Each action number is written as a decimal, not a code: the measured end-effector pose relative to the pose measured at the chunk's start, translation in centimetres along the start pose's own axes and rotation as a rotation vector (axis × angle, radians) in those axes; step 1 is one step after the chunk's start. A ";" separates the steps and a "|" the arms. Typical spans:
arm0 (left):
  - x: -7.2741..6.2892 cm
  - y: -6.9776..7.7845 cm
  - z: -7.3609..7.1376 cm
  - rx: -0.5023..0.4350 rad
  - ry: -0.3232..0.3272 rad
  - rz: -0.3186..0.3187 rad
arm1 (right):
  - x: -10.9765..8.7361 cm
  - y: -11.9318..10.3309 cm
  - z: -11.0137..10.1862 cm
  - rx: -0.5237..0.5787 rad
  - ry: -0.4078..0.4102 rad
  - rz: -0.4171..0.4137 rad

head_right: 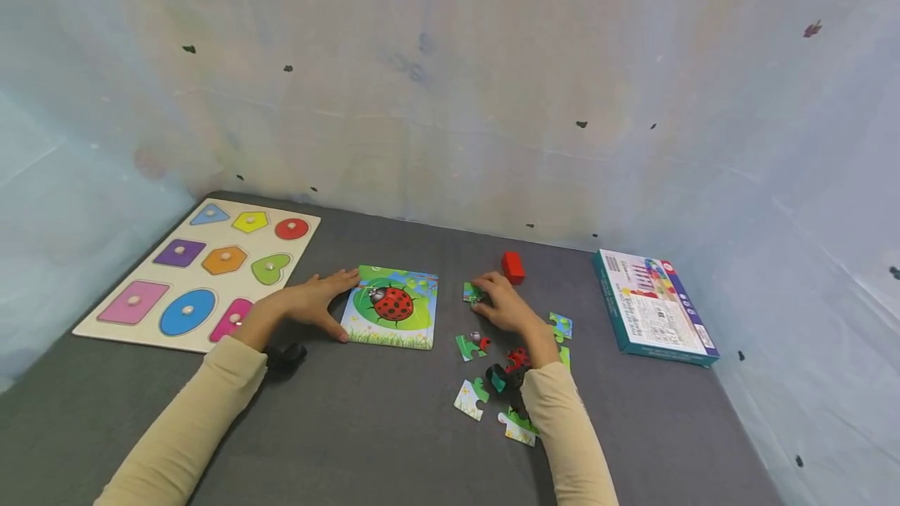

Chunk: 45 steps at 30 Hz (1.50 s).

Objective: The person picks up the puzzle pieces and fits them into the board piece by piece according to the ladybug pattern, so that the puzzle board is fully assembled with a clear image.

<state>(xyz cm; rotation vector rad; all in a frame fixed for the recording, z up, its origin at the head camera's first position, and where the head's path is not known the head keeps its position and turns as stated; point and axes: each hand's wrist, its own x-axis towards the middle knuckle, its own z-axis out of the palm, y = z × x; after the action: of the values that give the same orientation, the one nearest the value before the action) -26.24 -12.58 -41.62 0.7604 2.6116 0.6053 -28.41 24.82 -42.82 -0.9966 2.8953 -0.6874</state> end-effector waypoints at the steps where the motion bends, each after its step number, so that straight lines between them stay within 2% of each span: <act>1: 0.0 0.0 0.0 0.000 0.002 -0.001 | 0.1 -0.2 0.0 0.007 0.015 -0.001; 7: 0.1 -0.1 0.2 -0.002 0.013 0.002 | 1.4 -2.1 0.3 0.065 0.065 -0.004; 12: 0.1 -0.2 0.2 -0.007 0.022 0.002 | 3.1 -4.2 0.8 0.090 0.088 -0.059; 25: 0.0 -0.3 0.5 0.046 0.088 0.024 | 6.8 -8.3 3.5 0.123 0.067 -0.143; 37: 0.0 -0.1 0.7 0.037 0.124 0.009 | 8.9 -9.8 6.2 0.107 0.052 -0.116; 45: -0.1 -0.1 0.9 0.038 0.121 0.000 | 9.8 -10.4 7.7 -0.004 0.065 -0.064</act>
<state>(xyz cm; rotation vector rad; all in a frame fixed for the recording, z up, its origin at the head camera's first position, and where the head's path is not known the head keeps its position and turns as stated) -25.82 -12.46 -42.44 0.7573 2.7400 0.6219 -28.99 8.67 -44.20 -1.0926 2.9325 -0.7302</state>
